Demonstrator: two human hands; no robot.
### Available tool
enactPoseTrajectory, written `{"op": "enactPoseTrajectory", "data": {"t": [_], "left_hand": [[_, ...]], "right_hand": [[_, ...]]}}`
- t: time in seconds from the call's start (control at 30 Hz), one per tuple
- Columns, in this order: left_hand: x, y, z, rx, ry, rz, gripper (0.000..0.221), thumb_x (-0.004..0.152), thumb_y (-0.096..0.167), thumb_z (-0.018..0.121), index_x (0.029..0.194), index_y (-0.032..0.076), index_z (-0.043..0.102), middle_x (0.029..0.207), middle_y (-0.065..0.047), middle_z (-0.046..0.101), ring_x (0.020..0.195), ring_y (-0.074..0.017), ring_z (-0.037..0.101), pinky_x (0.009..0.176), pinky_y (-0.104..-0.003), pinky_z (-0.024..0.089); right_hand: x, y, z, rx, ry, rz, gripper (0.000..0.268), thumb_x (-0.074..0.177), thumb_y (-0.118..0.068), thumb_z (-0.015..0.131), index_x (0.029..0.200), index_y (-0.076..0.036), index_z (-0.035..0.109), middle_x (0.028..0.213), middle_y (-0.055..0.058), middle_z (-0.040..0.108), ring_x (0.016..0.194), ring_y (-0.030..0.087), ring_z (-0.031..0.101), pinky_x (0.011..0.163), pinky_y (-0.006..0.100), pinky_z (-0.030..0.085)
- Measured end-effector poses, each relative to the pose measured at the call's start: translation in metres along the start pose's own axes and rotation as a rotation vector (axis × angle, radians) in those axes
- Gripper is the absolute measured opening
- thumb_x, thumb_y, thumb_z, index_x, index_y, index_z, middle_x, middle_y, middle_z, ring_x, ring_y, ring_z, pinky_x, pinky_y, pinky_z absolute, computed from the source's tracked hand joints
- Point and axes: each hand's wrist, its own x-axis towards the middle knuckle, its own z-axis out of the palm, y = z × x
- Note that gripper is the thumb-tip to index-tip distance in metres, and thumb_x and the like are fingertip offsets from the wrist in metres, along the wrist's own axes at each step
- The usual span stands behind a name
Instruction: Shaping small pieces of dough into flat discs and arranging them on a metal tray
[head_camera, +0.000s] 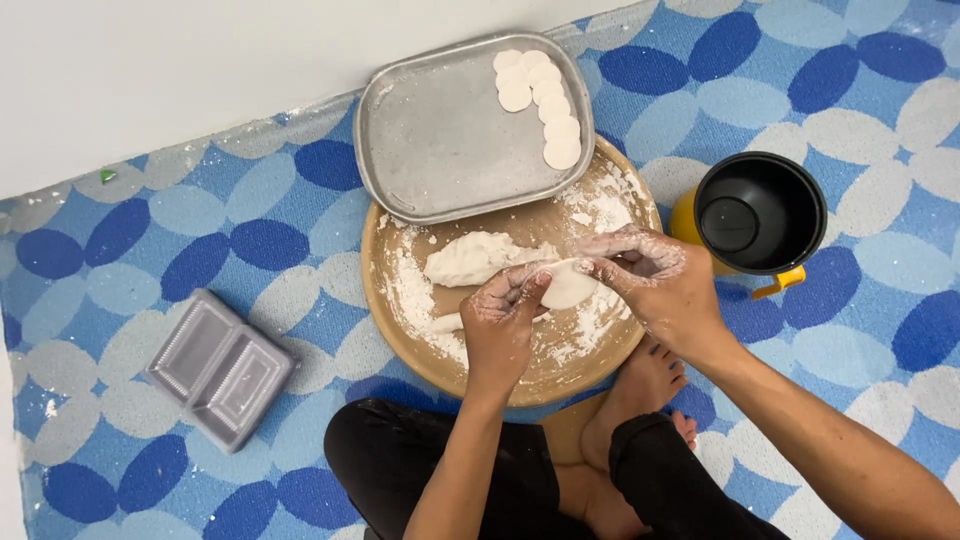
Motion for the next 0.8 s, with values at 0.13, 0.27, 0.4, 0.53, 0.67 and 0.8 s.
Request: {"op": "enactPoseTrajectory", "data": {"t": [0.13,0.27,0.4,0.53,0.67,0.8], "left_hand": [[0.001,0.000,0.001,-0.076,-0.023,-0.012,0.015,0.090,0.004,0.072,0.100,-0.007,0.075,0.086,-0.019,0.076,0.085,-0.0183,0.070,0.079,-0.039,0.064],[0.004,0.009,0.001,-0.085,-0.107,-0.012,0.043,0.076,-0.003,0.083,0.117,-0.005,0.072,0.092,-0.016,0.077,0.084,-0.0143,0.071,0.080,-0.032,0.063],[0.005,0.001,-0.002,-0.061,-0.047,-0.036,0.030,0.079,0.000,0.082,0.108,-0.003,0.076,0.084,-0.014,0.076,0.078,-0.0128,0.071,0.077,-0.029,0.064],[0.000,-0.003,-0.003,0.041,0.060,0.030,0.010,0.086,0.005,0.078,0.094,-0.001,0.080,0.077,-0.013,0.077,0.076,-0.0111,0.068,0.071,-0.030,0.064],[0.005,-0.011,-0.002,0.009,0.107,-0.007,0.017,0.093,0.011,0.071,0.100,-0.002,0.078,0.083,-0.018,0.078,0.080,-0.0177,0.073,0.075,-0.034,0.065],[0.005,-0.017,0.000,-0.136,0.054,-0.108,0.034,0.099,0.026,0.063,0.111,-0.005,0.074,0.092,-0.020,0.077,0.084,-0.0241,0.075,0.078,-0.039,0.065]], "right_hand": [[0.002,0.000,0.000,-0.007,0.013,0.032,0.019,0.081,0.011,0.076,0.099,0.011,0.073,0.089,0.023,0.074,0.084,0.018,0.068,0.072,0.032,0.060],[0.007,-0.010,0.000,-0.022,0.036,0.070,0.020,0.082,0.010,0.075,0.102,0.012,0.072,0.093,0.024,0.076,0.087,0.020,0.070,0.073,0.032,0.060],[0.004,-0.014,0.002,-0.140,0.018,0.006,0.019,0.082,0.011,0.075,0.101,0.010,0.074,0.095,0.025,0.076,0.089,0.024,0.072,0.069,0.033,0.062],[0.001,-0.011,0.005,-0.174,-0.003,0.018,0.029,0.081,0.006,0.076,0.109,0.009,0.072,0.102,0.027,0.075,0.092,0.025,0.072,0.069,0.033,0.063],[0.003,0.002,0.004,-0.021,-0.109,0.146,0.042,0.076,0.009,0.075,0.117,0.013,0.066,0.111,0.030,0.072,0.091,0.031,0.074,0.074,0.038,0.066],[0.004,0.013,-0.002,-0.102,-0.105,0.203,0.032,0.079,0.004,0.076,0.110,0.011,0.069,0.100,0.028,0.072,0.085,0.031,0.075,0.073,0.037,0.067]]}}
